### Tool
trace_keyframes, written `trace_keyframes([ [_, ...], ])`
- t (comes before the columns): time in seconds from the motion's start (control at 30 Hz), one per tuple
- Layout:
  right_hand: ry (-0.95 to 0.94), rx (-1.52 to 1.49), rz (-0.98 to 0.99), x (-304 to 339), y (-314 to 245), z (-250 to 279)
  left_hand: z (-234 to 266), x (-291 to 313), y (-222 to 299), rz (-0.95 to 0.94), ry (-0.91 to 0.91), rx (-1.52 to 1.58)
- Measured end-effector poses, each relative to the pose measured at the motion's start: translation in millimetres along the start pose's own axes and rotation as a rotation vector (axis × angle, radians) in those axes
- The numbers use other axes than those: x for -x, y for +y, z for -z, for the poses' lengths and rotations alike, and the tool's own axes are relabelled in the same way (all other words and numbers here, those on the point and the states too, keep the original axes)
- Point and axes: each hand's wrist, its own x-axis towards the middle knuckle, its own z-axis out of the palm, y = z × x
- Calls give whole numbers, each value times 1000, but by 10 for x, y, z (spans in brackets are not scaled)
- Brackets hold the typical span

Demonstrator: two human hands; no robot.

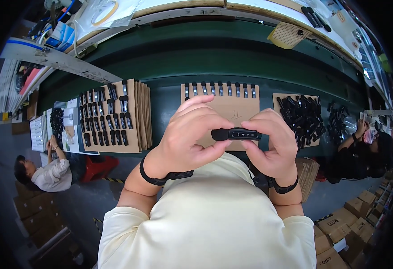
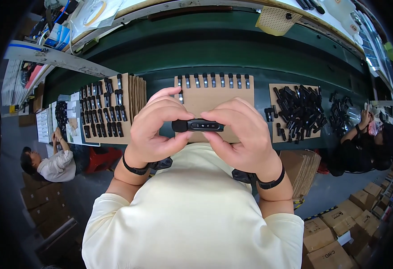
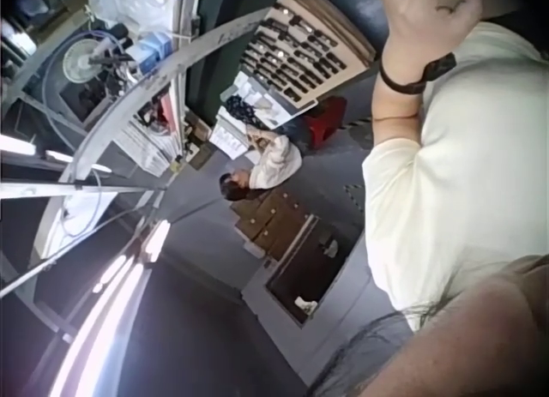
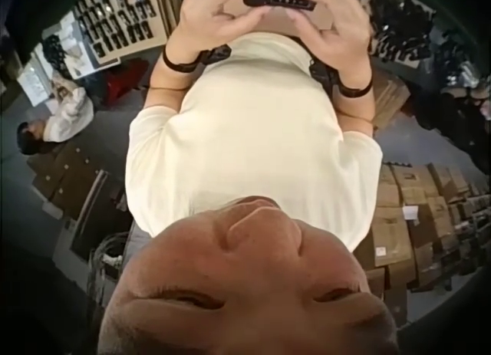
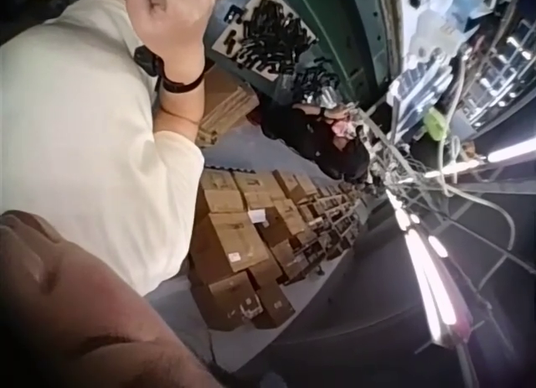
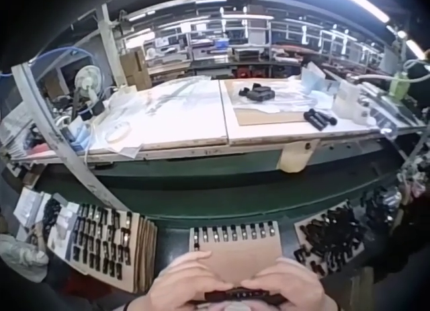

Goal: Manually assembling small electronic components by placing them into organized trays on a production line.

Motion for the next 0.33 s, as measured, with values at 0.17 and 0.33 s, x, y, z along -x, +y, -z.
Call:
trace_keyframes([
  [0.17, 2, 6, 2, 5, 4, -3, -15, 7, -4, 3, 7, 20],
  [0.33, -1, -48, -119, 2, 43, 1, -37, 29, -7, -12, 38, -46],
])
